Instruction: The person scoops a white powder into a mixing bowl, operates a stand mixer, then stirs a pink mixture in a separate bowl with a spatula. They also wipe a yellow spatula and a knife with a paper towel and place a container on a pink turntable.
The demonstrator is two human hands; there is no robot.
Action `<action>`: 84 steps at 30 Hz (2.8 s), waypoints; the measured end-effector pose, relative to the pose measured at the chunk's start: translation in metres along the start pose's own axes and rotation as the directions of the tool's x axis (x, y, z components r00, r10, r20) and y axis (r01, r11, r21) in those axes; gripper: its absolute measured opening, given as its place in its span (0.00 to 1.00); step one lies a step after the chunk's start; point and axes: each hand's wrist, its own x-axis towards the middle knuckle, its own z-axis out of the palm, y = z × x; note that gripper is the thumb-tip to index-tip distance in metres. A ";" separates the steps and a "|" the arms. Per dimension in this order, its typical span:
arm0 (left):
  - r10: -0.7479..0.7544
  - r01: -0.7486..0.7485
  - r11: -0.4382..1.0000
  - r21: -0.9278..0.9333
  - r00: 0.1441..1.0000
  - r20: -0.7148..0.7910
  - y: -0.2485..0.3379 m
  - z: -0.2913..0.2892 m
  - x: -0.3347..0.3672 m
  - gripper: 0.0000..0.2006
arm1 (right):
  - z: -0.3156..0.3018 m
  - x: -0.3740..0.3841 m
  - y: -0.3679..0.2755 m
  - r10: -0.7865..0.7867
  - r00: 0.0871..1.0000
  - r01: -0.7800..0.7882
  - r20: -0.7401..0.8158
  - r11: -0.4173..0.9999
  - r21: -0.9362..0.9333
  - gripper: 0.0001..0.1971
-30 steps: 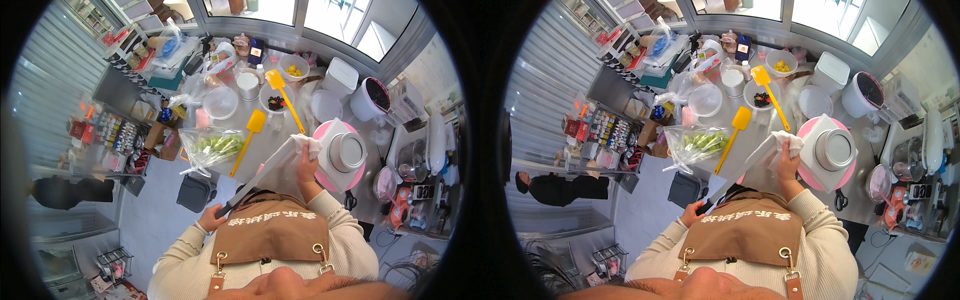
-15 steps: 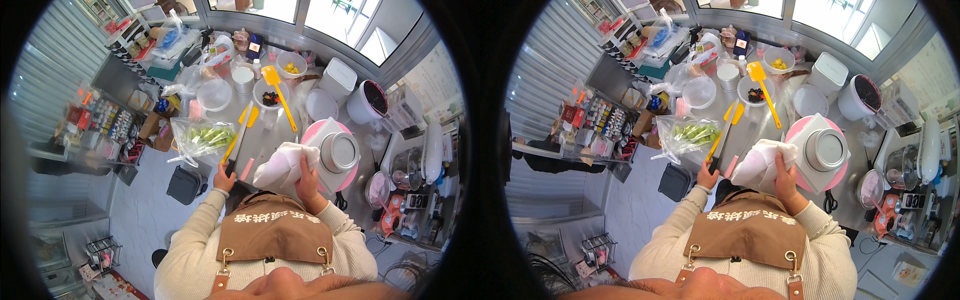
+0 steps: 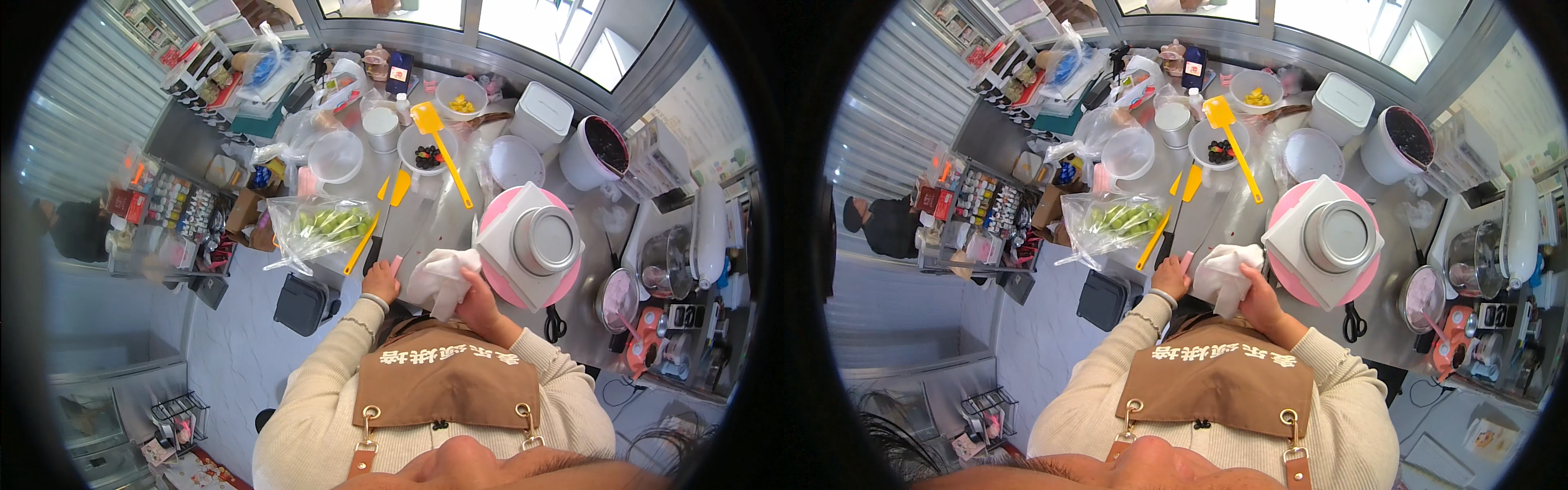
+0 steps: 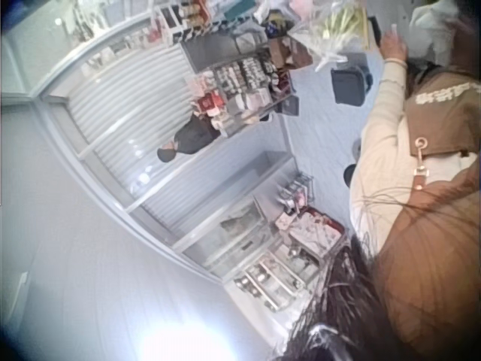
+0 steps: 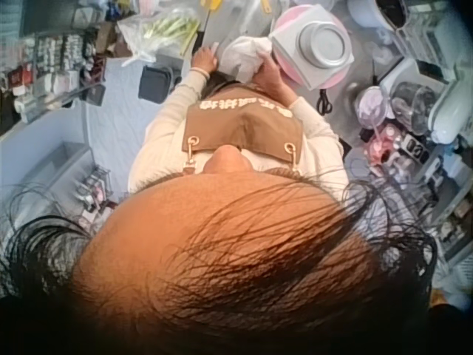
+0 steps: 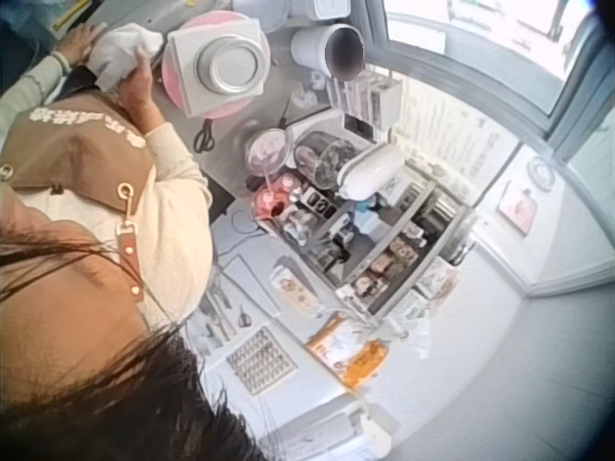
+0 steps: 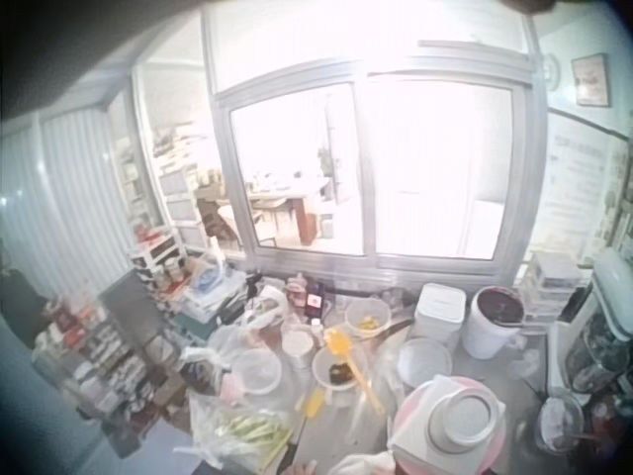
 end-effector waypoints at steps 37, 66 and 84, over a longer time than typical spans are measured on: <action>0.028 0.039 0.956 -0.289 0.974 0.225 -0.072 -0.212 -0.173 0.16 | 0.042 0.117 -0.015 -0.700 0.640 0.504 -0.318 0.694 -0.515 0.15; 0.333 -0.248 0.776 -0.580 0.942 0.042 -0.054 -0.118 0.031 0.26 | -0.056 0.200 0.008 -0.727 0.654 0.089 -0.211 0.350 -0.932 0.37; -0.486 0.517 0.841 -0.162 0.852 0.196 -0.193 -0.107 0.293 0.29 | -0.017 0.096 0.075 -0.528 0.811 -0.017 -0.252 0.409 -0.912 0.23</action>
